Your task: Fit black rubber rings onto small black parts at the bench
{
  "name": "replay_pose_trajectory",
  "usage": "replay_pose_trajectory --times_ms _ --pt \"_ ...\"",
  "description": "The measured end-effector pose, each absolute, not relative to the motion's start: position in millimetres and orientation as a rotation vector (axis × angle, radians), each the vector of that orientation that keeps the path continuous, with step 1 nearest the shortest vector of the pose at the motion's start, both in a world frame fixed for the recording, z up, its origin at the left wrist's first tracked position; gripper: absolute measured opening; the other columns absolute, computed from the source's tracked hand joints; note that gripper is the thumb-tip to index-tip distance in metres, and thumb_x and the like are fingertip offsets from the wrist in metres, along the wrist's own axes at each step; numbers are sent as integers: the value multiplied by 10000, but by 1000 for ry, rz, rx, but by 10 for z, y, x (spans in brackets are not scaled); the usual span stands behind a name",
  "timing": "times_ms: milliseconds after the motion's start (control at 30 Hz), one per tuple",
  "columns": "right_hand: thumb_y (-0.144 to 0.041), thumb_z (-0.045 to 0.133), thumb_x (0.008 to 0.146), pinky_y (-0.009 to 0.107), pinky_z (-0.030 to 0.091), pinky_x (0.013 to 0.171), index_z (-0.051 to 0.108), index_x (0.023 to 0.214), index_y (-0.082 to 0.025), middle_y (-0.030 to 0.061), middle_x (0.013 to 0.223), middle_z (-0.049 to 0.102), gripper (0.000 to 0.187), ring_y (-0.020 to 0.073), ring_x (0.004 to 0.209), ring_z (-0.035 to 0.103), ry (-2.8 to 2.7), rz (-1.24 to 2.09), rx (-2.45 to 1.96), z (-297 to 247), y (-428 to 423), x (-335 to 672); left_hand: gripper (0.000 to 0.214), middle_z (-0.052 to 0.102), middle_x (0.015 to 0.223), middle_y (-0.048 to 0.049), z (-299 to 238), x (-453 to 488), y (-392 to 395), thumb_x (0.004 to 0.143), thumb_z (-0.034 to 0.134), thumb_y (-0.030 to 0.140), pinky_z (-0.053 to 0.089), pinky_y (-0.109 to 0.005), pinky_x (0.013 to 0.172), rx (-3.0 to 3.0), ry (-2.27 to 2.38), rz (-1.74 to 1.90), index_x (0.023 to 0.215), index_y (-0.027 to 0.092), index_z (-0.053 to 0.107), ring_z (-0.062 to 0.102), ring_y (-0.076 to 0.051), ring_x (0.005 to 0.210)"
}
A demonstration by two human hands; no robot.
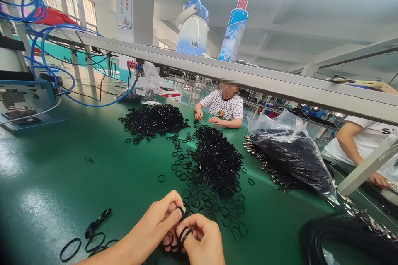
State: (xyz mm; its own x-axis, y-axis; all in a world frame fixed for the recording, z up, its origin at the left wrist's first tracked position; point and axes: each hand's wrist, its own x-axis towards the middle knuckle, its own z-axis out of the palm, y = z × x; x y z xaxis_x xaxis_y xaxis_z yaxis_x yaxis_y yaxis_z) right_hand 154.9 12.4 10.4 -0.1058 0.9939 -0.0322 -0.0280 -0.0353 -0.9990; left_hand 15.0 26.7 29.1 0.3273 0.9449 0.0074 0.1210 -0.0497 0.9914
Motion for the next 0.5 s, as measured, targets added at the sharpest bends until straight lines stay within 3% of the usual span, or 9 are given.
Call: replay_pose_trajectory --times_ms 167,233,300,400,500 --pt "-335 624 678 178 323 424 633 697 -157 -31 531 543 179 94 457 491 -1287 1117 -1371 71 188 1767 154 563 655 42 291 46 394 895 354 343 467 -222 441 1525 1096 951 834 217 420 617 -145 517" --pt "-332 598 704 204 387 468 640 797 -168 -22 585 576 193 118 480 534 -1380 1050 -1441 13 219 1862 89 608 739 17 301 -18 449 861 393 247 503 -257 583 1604 1101 942 869 211 475 640 -163 681" --pt "-224 533 718 252 472 599 646 857 -193 9 746 640 182 162 624 614 -1541 938 -1446 -33 235 1918 198 649 872 2 316 -71 478 762 450 109 480 -284 770 1679 1080 915 894 211 556 618 -175 877" --pt "-3 369 580 284 457 846 660 827 -241 4 1015 638 450 178 962 599 -1773 688 -1375 -27 218 1915 466 655 1011 21 338 -111 486 618 409 -10 392 -307 934 1765 1064 867 939 240 635 560 -176 1026" --pt "62 333 475 308 405 930 659 781 -263 -19 1055 621 552 171 1082 527 -1938 530 -1375 41 174 1863 509 637 1076 29 359 -117 487 582 376 -19 359 -304 969 1837 1055 834 903 252 664 530 -164 1073"
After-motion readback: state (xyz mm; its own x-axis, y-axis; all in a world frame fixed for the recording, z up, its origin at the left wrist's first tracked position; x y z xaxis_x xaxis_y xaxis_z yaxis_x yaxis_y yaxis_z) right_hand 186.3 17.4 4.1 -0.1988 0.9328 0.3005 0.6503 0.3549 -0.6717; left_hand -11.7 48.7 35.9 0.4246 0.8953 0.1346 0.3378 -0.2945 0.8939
